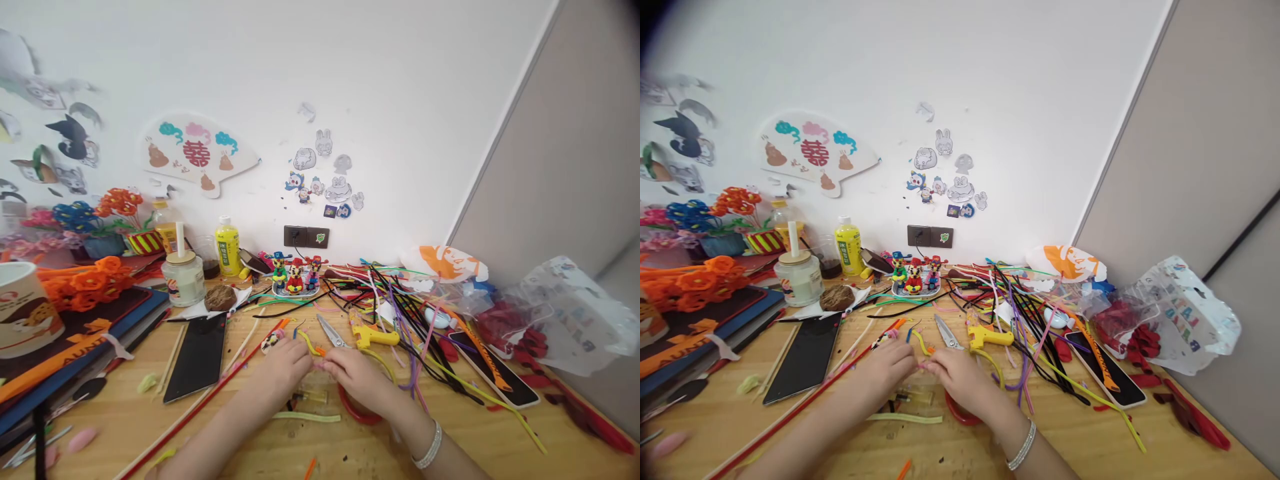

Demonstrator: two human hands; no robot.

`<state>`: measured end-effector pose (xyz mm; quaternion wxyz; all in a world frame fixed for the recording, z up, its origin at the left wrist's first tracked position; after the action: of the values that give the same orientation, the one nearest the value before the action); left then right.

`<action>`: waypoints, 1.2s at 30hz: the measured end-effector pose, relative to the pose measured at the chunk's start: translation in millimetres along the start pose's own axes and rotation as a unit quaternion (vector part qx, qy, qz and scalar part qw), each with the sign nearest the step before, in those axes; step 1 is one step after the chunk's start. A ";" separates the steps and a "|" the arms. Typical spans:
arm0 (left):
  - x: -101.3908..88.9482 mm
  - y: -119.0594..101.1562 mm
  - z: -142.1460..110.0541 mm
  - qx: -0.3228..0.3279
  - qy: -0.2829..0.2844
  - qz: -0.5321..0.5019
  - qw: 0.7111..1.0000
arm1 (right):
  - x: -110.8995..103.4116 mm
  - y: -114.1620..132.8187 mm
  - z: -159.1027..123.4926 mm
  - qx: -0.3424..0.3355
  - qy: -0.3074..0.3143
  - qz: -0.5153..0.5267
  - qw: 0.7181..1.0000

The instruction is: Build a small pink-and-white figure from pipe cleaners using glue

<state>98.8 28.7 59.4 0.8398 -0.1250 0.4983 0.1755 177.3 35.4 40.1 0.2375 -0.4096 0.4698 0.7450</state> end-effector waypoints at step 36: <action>-16.9 7.7 2.5 -0.108 -0.100 -0.239 0.960 | 3.4 -2.4 -0.6 0.046 0.047 0.344 0.937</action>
<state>90.1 33.8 75.2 0.8843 -0.3121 0.3455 0.0342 177.4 35.9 35.9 -0.0370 -0.2457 0.6263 0.7389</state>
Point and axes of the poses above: each hand's wrist, its own z-axis towards the middle knuckle, its own x-axis out of the palm, y = z × x, the point moved 9 cm from there along z, towards the middle knuckle, and after that the axes turned 4 degrees about -z, right-handed, at the moved point
